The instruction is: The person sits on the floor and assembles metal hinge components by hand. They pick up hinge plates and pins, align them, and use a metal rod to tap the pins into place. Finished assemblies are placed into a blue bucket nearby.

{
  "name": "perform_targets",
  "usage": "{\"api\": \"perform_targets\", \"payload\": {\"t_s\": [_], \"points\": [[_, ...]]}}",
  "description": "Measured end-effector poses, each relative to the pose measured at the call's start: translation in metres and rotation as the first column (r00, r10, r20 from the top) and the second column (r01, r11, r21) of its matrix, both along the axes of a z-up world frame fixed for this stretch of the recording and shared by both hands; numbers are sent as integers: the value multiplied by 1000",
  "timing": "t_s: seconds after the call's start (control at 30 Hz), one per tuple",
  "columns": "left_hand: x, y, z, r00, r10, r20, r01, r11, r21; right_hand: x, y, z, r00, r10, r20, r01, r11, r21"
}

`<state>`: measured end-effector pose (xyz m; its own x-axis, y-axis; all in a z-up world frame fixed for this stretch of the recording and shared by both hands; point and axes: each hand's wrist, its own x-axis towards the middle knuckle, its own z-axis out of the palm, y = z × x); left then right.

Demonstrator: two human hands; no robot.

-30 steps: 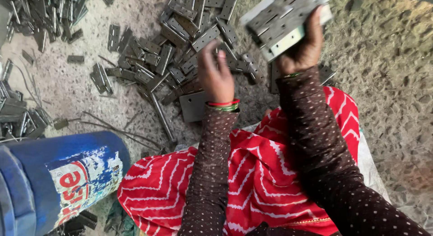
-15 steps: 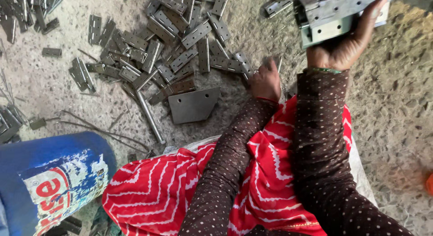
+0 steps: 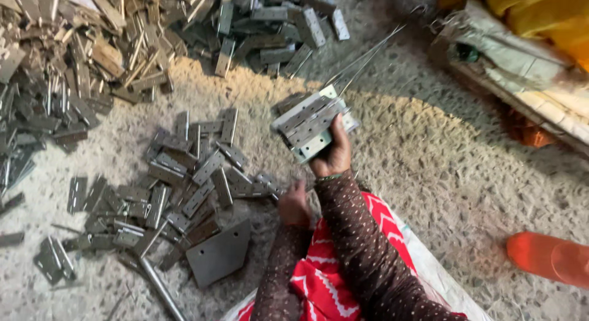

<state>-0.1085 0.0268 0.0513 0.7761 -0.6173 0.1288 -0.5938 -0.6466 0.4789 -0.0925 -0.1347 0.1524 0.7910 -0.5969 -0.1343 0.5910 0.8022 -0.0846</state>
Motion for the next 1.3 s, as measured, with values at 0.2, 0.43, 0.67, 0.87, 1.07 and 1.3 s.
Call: {"api": "perform_targets", "payload": {"t_s": [0.2, 0.43, 0.67, 0.87, 1.07, 1.3], "points": [[-6, 100, 99, 848, 379, 370, -334, 925, -181, 2, 6, -1, 999, 25, -46, -22, 998, 66], [-11, 198, 58, 764, 488, 423, -522, 852, -41, 3, 19, -10, 995, 70, -67, -63, 992, 107], [-5, 223, -31, 806, 507, 306, -586, 612, 531, 3, 29, -7, 980, 156, -124, -144, 985, 99], [3, 227, -36, 840, 496, 218, -528, 657, 538, 3, 34, -2, 965, 200, -170, -186, 978, 93], [0, 227, -15, 673, 636, 377, -678, 734, -29, 4, 34, -7, 967, 198, -162, -180, 976, 122], [7, 212, -29, 725, 500, 473, -681, 624, 384, 10, 31, -5, 970, 199, -138, -183, 976, 120]]}}
